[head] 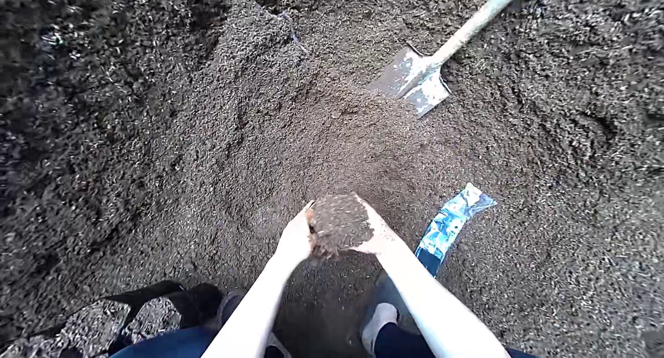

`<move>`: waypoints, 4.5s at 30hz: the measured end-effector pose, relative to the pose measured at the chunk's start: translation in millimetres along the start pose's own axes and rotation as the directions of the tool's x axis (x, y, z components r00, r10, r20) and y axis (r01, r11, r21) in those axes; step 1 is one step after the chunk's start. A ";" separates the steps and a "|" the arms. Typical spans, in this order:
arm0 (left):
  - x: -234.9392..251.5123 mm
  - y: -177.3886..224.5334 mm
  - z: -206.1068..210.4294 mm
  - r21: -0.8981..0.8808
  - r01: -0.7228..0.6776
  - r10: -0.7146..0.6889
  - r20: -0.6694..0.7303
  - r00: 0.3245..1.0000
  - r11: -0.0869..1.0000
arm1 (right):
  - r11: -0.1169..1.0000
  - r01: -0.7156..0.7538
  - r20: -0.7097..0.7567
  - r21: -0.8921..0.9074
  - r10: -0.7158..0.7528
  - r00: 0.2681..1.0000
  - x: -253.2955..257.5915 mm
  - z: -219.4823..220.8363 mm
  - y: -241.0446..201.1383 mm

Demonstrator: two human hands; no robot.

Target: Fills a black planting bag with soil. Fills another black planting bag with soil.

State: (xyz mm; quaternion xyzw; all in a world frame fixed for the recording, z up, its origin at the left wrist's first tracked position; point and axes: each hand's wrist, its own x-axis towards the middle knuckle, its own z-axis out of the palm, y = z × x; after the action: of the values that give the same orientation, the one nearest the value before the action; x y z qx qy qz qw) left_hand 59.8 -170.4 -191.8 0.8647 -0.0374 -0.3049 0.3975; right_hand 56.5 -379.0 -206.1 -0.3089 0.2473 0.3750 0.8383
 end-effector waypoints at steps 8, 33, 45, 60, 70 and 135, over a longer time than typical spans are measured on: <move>-19.5 -23.7 2.4 -0.002 -0.070 0.070 -0.019 0.997 0.998 | 0.785 -0.258 -0.274 -0.564 0.117 0.955 -6.6 51.7 -18.9; -8.8 -23.1 -13.6 0.046 -0.005 0.006 -0.019 1.000 0.999 | -0.639 -0.080 0.018 -0.765 -0.146 0.989 47.5 69.0 30.3; -6.4 -25.7 -15.9 0.039 -0.025 0.024 0.029 0.999 0.999 | -0.502 0.013 0.119 -0.865 -0.180 0.976 44.9 50.7 19.6; -24.9 -7.5 -5.3 0.208 -0.027 0.007 0.094 0.996 0.978 | 0.670 0.644 -0.699 0.370 -0.256 0.668 115.2 -121.4 26.1; -15.8 -37.0 -3.4 0.208 -0.059 0.100 -0.191 0.977 0.976 | 0.413 0.806 -0.680 0.425 -0.442 0.585 165.5 -108.1 -73.5; -76.9 -45.6 27.1 -0.187 -0.051 -0.010 -0.312 0.950 0.981 | 0.148 -0.007 -0.100 -0.989 -0.637 0.765 -17.1 39.8 70.1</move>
State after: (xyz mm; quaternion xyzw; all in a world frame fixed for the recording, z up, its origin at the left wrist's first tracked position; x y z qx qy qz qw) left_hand -25.8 -133.7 -199.4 0.8589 0.0465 -0.1625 0.4834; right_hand -1.2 -322.1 -191.1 -0.8874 0.0967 0.1517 0.4245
